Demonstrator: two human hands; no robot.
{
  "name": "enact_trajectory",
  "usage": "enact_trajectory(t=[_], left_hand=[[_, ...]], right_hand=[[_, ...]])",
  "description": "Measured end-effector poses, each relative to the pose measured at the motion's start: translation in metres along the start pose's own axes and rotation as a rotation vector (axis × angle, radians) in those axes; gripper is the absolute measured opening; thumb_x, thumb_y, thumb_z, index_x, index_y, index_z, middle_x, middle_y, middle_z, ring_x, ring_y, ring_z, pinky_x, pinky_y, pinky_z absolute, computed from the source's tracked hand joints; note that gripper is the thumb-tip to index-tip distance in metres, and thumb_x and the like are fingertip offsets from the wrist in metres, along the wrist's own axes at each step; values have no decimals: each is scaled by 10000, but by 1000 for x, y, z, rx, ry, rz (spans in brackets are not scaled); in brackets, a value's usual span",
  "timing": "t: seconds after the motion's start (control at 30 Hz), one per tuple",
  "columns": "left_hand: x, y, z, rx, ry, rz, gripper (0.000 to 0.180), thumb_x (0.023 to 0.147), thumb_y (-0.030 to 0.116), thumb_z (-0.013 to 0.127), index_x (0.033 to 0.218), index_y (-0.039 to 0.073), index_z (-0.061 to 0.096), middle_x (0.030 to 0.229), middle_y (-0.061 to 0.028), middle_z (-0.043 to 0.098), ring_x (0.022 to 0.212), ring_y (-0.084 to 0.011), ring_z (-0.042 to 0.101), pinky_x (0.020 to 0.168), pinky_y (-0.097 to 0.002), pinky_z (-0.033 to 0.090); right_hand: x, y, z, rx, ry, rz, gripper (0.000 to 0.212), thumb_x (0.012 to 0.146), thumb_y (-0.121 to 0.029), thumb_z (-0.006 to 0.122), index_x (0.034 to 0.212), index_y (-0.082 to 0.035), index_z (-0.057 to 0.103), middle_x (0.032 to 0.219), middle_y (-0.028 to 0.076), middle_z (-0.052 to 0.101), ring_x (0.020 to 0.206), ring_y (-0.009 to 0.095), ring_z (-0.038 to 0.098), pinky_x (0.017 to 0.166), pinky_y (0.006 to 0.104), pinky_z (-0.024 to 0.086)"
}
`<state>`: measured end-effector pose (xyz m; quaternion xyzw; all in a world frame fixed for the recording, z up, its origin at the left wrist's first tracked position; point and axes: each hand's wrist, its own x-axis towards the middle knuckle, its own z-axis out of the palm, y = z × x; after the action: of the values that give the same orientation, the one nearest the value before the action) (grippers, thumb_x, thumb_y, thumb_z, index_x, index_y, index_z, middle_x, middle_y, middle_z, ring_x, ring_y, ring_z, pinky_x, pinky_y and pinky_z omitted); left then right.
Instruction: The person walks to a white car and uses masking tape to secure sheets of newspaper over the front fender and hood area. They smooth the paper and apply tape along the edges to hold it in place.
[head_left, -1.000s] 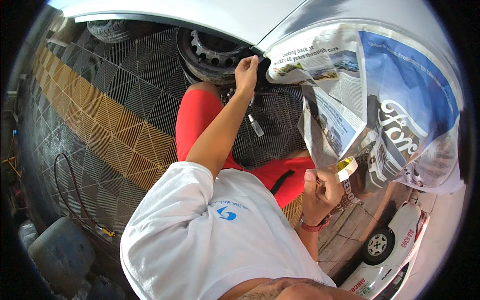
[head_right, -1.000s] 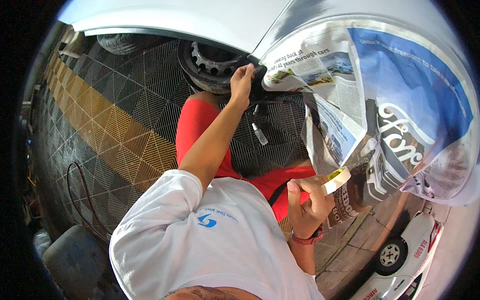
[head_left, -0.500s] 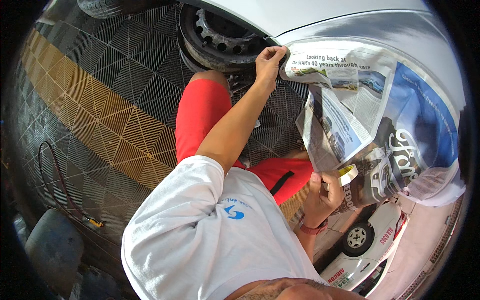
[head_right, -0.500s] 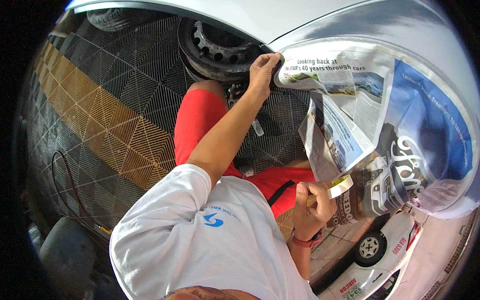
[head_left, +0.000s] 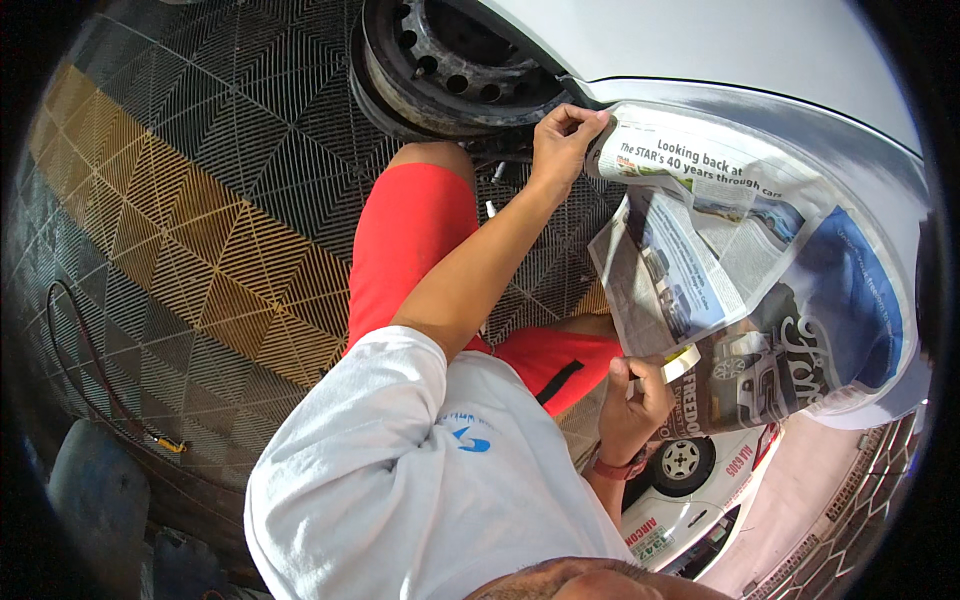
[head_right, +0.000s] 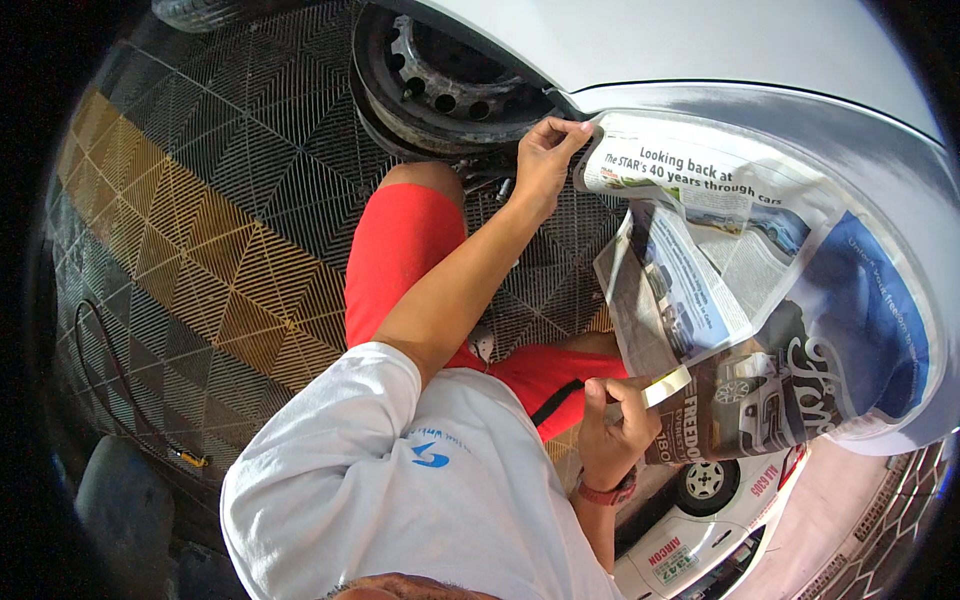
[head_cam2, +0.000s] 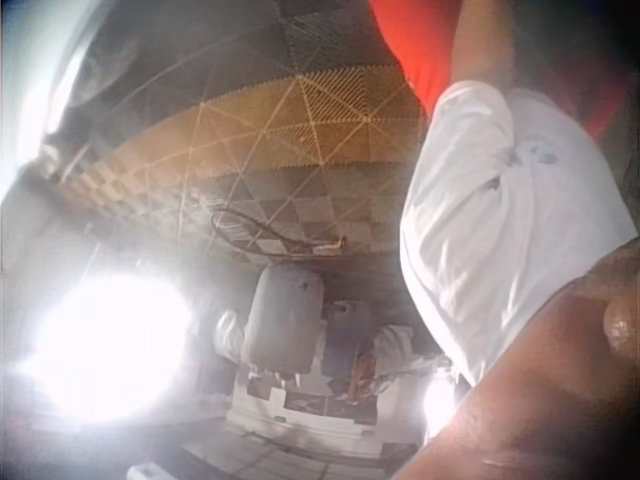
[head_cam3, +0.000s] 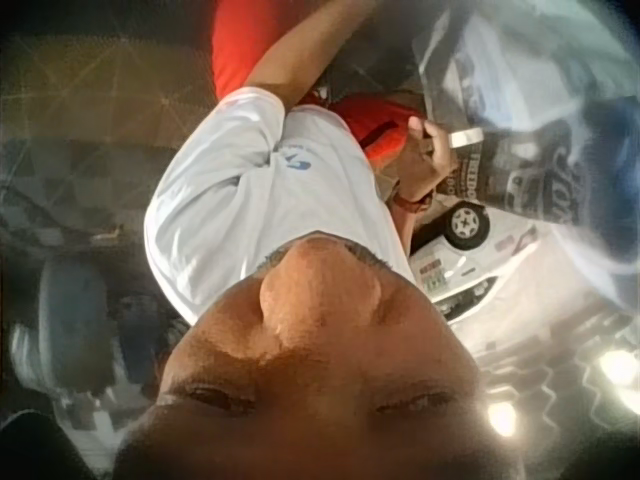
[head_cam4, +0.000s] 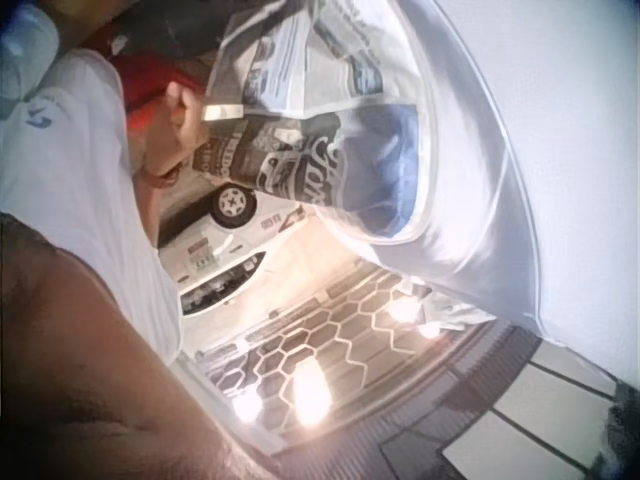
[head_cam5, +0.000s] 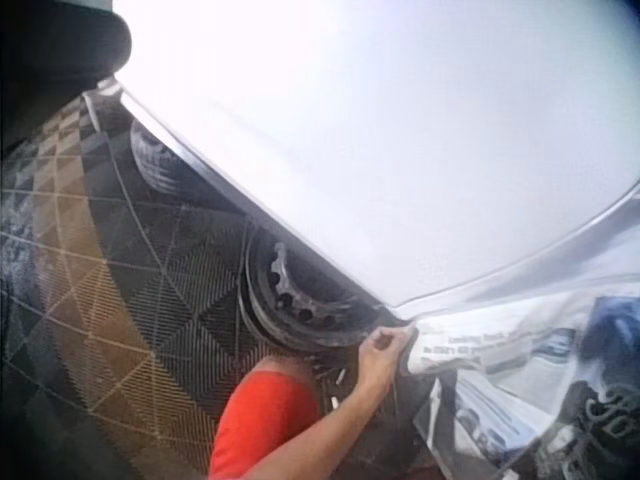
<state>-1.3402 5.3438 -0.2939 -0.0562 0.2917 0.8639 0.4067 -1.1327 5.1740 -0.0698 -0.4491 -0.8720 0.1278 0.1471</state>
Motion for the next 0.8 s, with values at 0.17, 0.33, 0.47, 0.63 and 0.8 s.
enact_trajectory(t=[0.17,0.33,0.47,0.63,0.8], left_hand=[[7,3,-1,-38,13,-29,204,939,157,873,877,38,719,862,-12,726,767,-59,620,709,-239,501],[14,5,-3,25,-7,-56,196,927,138,870,852,49,712,839,-7,718,772,-59,619,730,-236,493],[18,4,-3,25,-10,-63,209,910,139,883,840,48,709,825,-3,706,753,-56,601,713,-236,486],[19,4,-1,27,9,-60,233,890,149,898,823,41,702,784,9,678,702,-46,559,651,-227,458],[15,9,3,-15,17,-77,265,891,167,907,811,50,683,783,17,662,696,-46,550,646,-225,450]], right_hand=[[4,-7,8,7,-5,15,175,958,-146,834,904,-24,721,750,57,691,661,166,592,646,318,458],[8,-11,15,22,-11,17,159,947,-127,838,904,-18,732,768,68,712,685,171,627,672,313,477],[11,-15,16,10,-39,20,151,945,-113,836,899,-12,734,772,70,716,693,171,634,681,310,480],[11,-16,18,11,-50,26,150,945,-107,835,898,-9,732,769,70,712,694,169,634,684,307,480],[12,-19,20,26,-75,37,110,920,-31,831,921,-7,723,823,96,740,744,188,676,708,312,514]])
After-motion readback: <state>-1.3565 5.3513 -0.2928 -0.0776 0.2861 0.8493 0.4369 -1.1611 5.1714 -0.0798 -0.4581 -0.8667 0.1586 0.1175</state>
